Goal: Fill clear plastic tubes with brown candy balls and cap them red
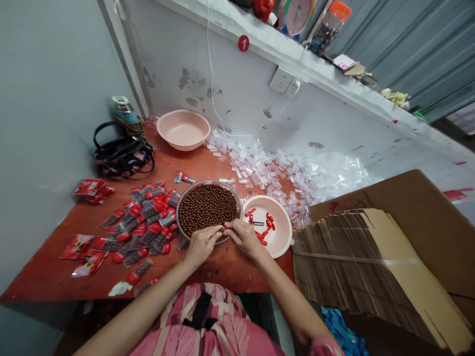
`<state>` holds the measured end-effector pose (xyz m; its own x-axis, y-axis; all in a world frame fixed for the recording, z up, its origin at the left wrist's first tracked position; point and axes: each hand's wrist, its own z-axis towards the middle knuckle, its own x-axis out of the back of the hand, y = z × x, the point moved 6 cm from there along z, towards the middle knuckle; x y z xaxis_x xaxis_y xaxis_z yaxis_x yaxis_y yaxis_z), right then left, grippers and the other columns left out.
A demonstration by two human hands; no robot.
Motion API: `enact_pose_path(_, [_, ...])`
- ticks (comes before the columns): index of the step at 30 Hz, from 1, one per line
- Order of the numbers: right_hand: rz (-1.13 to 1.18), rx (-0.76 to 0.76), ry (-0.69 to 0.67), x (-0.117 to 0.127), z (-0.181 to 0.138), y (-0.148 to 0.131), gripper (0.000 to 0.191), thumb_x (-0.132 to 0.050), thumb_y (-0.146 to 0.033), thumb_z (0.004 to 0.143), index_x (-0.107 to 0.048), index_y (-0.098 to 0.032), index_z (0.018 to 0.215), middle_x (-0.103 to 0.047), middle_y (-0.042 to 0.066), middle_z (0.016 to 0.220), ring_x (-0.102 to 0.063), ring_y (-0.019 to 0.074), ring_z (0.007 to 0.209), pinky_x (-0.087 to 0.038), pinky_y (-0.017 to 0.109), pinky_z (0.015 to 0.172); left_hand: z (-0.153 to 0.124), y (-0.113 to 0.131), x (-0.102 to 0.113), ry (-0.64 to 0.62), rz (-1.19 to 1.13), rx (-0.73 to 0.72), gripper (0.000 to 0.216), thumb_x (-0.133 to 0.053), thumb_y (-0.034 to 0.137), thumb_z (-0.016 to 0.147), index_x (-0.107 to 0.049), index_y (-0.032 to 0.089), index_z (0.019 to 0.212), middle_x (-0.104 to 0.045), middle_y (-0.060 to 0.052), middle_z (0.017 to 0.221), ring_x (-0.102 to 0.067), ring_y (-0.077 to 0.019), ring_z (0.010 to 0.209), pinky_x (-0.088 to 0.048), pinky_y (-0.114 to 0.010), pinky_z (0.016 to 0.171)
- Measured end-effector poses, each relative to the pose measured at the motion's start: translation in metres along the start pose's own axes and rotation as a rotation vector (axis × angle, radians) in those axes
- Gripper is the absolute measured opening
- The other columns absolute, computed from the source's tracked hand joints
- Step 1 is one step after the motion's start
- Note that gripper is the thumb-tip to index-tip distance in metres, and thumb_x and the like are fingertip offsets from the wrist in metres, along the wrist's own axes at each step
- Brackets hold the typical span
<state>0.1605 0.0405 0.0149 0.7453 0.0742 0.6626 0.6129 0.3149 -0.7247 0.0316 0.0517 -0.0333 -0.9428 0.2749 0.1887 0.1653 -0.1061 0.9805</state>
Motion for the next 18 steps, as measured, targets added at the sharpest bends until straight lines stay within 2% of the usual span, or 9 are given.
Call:
enact_pose_path(2, [0.142,-0.106,0.047,0.003,0.006,0.006,0.019,-0.054,-0.032,0.076,-0.062,-0.021,0.090,-0.063,0.004,0.081,-0.057,0.0150,0.076,-0.045,0.027,0.071,0.003,-0.009,-0.003,0.014,-0.115,0.091,0.023,-0.055,0.030,0.071,-0.066,0.022,0.091,-0.066,-0.005,0.094,-0.059,-0.0221,0.088,-0.043,-0.035,0.082])
enact_pose_path(5, [0.500,-0.292,0.129,0.005,0.008,0.016,0.029,-0.057,-0.033,0.072,-0.059,-0.022,0.099,-0.063,0.004,0.094,-0.058,0.0171,0.086,-0.045,0.031,0.078,0.007,-0.020,-0.007,0.069,-0.389,0.235,0.030,-0.057,0.032,0.070,-0.063,0.018,0.096,-0.065,-0.006,0.096,-0.059,-0.0221,0.087,-0.046,-0.035,0.080])
enact_pose_path(7, [0.780,-0.348,0.180,0.004,0.003,0.023,0.034,-0.054,-0.033,0.075,-0.053,-0.023,0.107,-0.059,0.006,0.106,-0.055,0.0179,0.094,-0.044,0.033,0.081,0.009,-0.023,-0.007,0.110,-0.550,0.303,0.036,-0.059,0.033,0.069,-0.059,0.017,0.101,-0.063,-0.007,0.099,-0.060,-0.0216,0.084,-0.048,-0.035,0.076])
enact_pose_path(9, [0.999,-0.363,0.202,0.001,-0.004,0.031,0.034,-0.054,-0.031,0.076,-0.052,-0.022,0.108,-0.056,0.006,0.109,-0.055,0.0173,0.093,-0.045,0.033,0.080,0.012,-0.024,-0.004,0.152,-0.622,0.337,0.039,-0.060,0.033,0.068,-0.058,0.015,0.103,-0.063,-0.007,0.100,-0.060,-0.0211,0.083,-0.048,-0.035,0.074])
enact_pose_path(12, [1.158,-0.422,0.215,-0.010,-0.013,0.046,0.023,-0.059,-0.025,0.072,-0.059,-0.021,0.094,-0.061,0.002,0.091,-0.057,0.0118,0.074,-0.046,0.027,0.070,0.016,-0.021,0.003,0.173,-0.500,0.311,0.037,-0.059,0.033,0.068,-0.060,0.014,0.099,-0.063,-0.008,0.100,-0.059,-0.0212,0.087,-0.046,-0.035,0.080])
enact_pose_path(14, [1.178,-0.456,0.258,-0.013,-0.014,0.055,0.013,-0.061,-0.021,0.070,-0.062,-0.019,0.082,-0.061,-0.001,0.077,-0.054,0.0075,0.064,-0.045,0.021,0.064,0.017,-0.016,0.002,0.129,-0.364,0.270,0.033,-0.059,0.033,0.069,-0.063,0.015,0.096,-0.064,-0.007,0.099,-0.058,-0.0209,0.091,-0.043,-0.034,0.085])
enact_pose_path(16, [1.202,-0.462,0.281,-0.013,-0.011,0.058,0.009,-0.064,-0.020,0.067,-0.062,-0.017,0.075,-0.059,-0.002,0.073,-0.052,0.0055,0.060,-0.043,0.017,0.059,0.019,-0.014,-0.002,0.077,-0.299,0.248,0.030,-0.058,0.033,0.069,-0.064,0.017,0.094,-0.064,-0.006,0.099,-0.057,-0.0203,0.092,-0.042,-0.032,0.086])
enact_pose_path(18, [1.277,-0.463,0.240,-0.012,-0.007,0.056,0.013,-0.065,-0.025,0.067,-0.061,-0.017,0.076,-0.059,-0.001,0.072,-0.052,0.0062,0.059,-0.042,0.017,0.056,0.020,-0.014,-0.005,0.073,-0.331,0.254,0.031,-0.058,0.033,0.070,-0.064,0.017,0.095,-0.064,-0.006,0.099,-0.058,-0.0200,0.091,-0.043,-0.031,0.084])
